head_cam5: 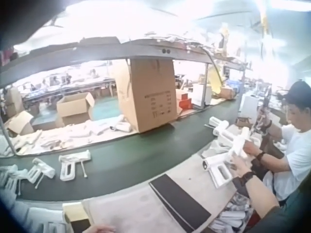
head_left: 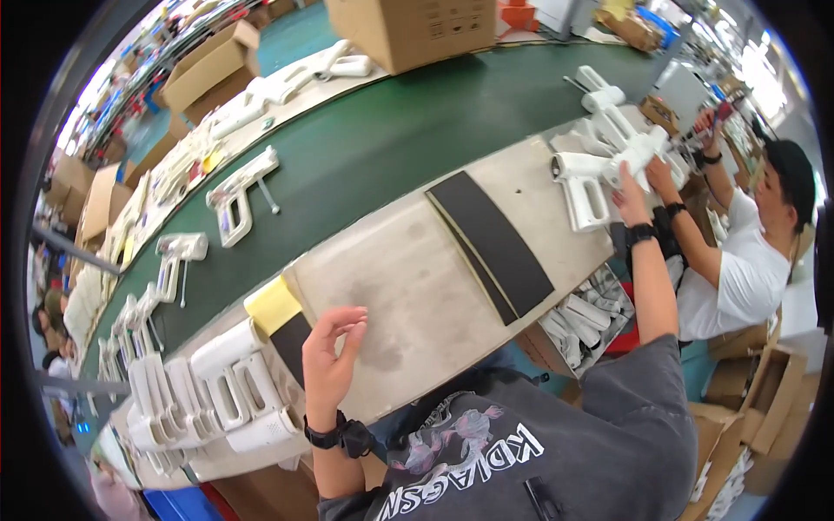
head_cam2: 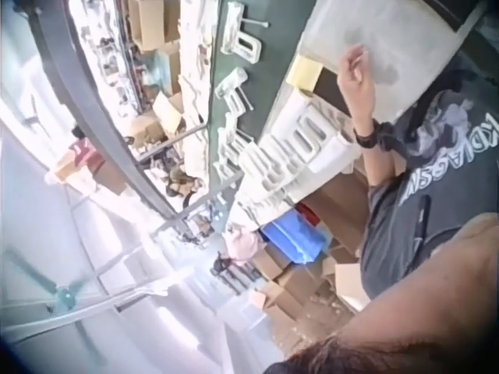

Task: The person picks up a white plastic housing, presses it over a base containing a motor and battery, and sets the unit aside. They then pick up a stack of housings from a box and place them on the workbench before repeating the assembly process.

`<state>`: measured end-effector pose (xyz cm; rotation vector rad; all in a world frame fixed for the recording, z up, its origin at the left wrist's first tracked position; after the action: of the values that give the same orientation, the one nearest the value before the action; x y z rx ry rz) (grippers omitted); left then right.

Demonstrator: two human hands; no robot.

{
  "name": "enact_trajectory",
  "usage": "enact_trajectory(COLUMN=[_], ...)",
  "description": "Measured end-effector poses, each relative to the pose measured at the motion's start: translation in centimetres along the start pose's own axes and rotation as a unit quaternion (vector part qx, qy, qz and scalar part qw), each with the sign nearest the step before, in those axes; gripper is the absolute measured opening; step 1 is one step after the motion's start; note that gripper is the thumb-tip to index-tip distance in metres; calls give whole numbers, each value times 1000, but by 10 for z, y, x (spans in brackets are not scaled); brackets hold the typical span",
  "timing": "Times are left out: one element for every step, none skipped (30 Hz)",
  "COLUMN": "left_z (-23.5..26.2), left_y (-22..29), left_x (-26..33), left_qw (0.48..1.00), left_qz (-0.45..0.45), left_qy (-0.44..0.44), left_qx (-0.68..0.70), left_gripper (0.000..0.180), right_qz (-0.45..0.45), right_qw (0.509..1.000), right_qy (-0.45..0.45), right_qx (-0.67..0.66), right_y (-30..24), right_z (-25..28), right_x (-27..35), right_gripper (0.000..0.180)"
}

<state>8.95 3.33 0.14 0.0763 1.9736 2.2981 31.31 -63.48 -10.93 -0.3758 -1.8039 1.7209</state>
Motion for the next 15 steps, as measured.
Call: enact_trajectory(left_z=[-3, -6, -2, 3, 13, 15, 14, 13, 14, 18, 21, 23, 24, 28, 31], left_y=[-3, -5, -1, -5, -4, -12, -17, -21, -25, -26, -24, -21, -23, -27, -33], left_x=[-6, -11, -9, -6, 8, 8, 6, 3, 5, 10, 19, 28, 36, 52, 64], left_qw=[1000, 1000, 999, 999, 997, 997, 995, 996, 996, 994, 984, 966, 964, 940, 910], left_qz=[5, 1, -12, 0, 17, 10, 14, 24, 35, 38, 23, 10, 9, 53, 90], left_qy=[-18, -21, 8, 14, 40, 55, 77, 71, 67, 84, 109, 133, 145, 208, 264], left_qx=[9, 0, -39, -53, -56, -54, -56, -54, -53, -56, -138, -219, -221, -266, -306], left_gripper=[20, 20, 19, 20, 21, 21, 21, 20, 20, 20, 25, 29, 29, 37, 44], right_qz=[60, 150, 250, 396, 375, 306, 290, 286, 281, 276, 298, 326, 373, 338, 416], right_qw=[997, 986, 926, 889, 919, 944, 927, 892, 846, 789, 722, 657, 609, 576, 528], right_qy=[-26, 30, 79, 140, 46, -70, -213, -330, -426, -513, -575, -628, -659, -689, -681], right_qx=[29, 66, 272, 182, 113, 97, 101, 115, 155, 196, 243, 260, 236, 282, 290], right_y=[-9, -16, -36, -30, -44, -58, -71, -78, -83, -85, -84, -82, -70, -59, -47], right_z=[65, 82, 65, 38, -41, -79, -117, -161, -209, -256, -304, -351, -394, -439, -479], right_x=[-35, -34, -11, 25, 88, 134, 177, 214, 253, 290, 319, 348, 363, 384, 394], right_gripper=[39, 46, 48, 44, 39, 33, 27, 21, 21, 21, 18, 19, 22, 25, 27])
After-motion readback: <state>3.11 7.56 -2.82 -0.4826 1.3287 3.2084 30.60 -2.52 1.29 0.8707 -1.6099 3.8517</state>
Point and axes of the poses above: each hand's wrist, its own x-axis away from the middle knuckle, its own z-axis out of the back of the hand, y = z × x, the point moved 5 cm from there along -x, towards the middle knuckle, and after that the axes turned 7 degrees about -y, right-handed, at the moved point
